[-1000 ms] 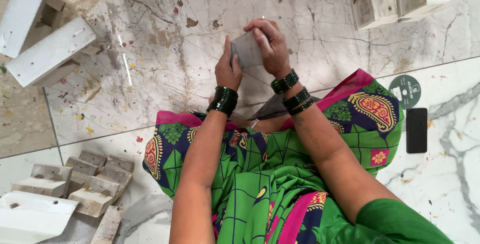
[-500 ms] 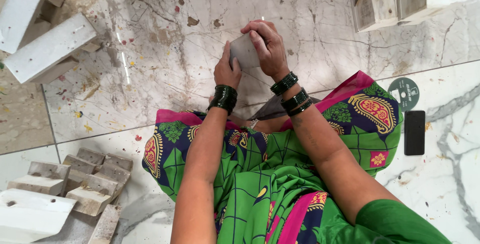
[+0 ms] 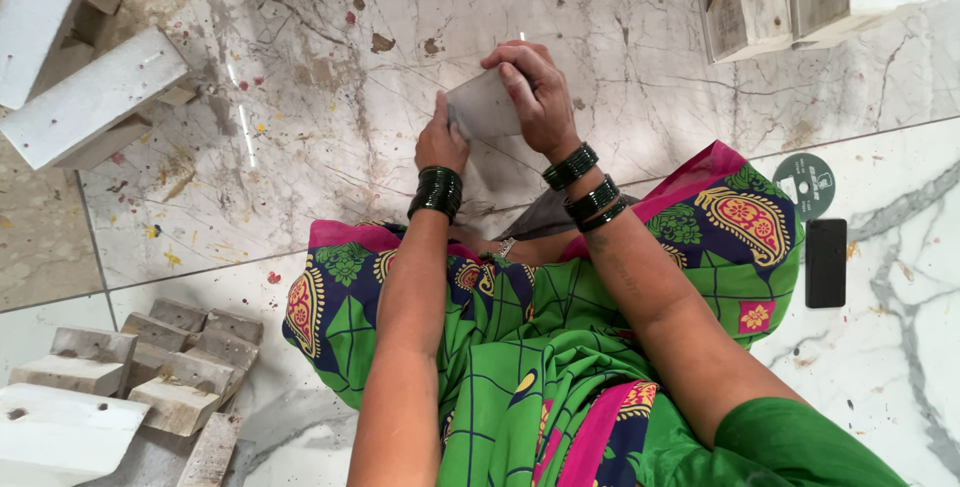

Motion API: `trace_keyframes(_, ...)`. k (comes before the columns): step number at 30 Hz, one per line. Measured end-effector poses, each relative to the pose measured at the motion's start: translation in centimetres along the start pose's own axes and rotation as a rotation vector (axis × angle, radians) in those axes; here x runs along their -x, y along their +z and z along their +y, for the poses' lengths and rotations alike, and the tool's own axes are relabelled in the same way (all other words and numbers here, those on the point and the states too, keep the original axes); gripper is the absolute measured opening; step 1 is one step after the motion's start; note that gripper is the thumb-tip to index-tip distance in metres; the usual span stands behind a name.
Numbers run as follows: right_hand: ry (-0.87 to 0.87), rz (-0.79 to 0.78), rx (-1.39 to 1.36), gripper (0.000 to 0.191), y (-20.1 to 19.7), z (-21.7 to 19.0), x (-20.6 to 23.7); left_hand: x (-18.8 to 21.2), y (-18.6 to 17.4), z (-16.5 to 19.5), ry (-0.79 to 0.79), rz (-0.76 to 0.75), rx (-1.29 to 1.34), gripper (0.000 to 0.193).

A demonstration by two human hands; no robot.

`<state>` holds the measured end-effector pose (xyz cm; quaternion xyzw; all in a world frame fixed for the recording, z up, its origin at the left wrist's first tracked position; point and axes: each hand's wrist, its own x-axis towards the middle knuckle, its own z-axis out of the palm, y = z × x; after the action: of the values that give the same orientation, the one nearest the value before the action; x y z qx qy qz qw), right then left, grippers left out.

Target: The person sits on the floor sanding white foam pieces with a sanding block, rubbing the surfaces and edges of each piece and setting finished pieces aside with others on the floor.

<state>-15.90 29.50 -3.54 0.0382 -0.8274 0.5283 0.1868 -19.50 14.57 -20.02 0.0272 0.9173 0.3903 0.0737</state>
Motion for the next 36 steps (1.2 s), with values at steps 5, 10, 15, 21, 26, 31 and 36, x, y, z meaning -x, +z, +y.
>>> trace_keyframes(5, -0.013, -0.011, 0.015, 0.02, 0.6, -0.2, -0.4, 1.1, 0.1, 1.8, 0.199, 0.216, 0.222, 0.059)
trace_keyframes(10, 0.02, 0.001, -0.028, 0.021, -0.2, 0.1, -0.8, 0.9, 0.1, 1.7, 0.246, 0.238, 0.311, 0.058)
trace_keyframes(15, 0.011, -0.011, -0.031, 0.02, -0.3, -0.2, -0.6, -0.3, 0.0, 0.4, -0.05, -0.004, -0.023, 0.058)
trace_keyframes(21, -0.006, -0.01, -0.013, 0.02, 0.3, -0.1, -0.2, 1.3, 0.6, 2.2, 0.231, 0.294, 0.348, 0.054)
trace_keyframes(26, 0.059, 0.044, -0.091, 0.022, -0.4, 0.8, -0.7, 0.9, 0.4, 2.5, 0.254, 0.234, 0.324, 0.06)
trace_keyframes(31, 0.046, 0.026, -0.097, 0.021, -0.8, 0.9, -0.4, -0.3, 0.8, 0.6, 0.089, 0.085, 0.097, 0.065)
trace_keyframes(36, 0.001, 0.011, -0.007, 0.02, 0.2, 0.0, -0.1, -0.1, 0.7, 0.3, 0.012, 0.056, 0.059, 0.065)
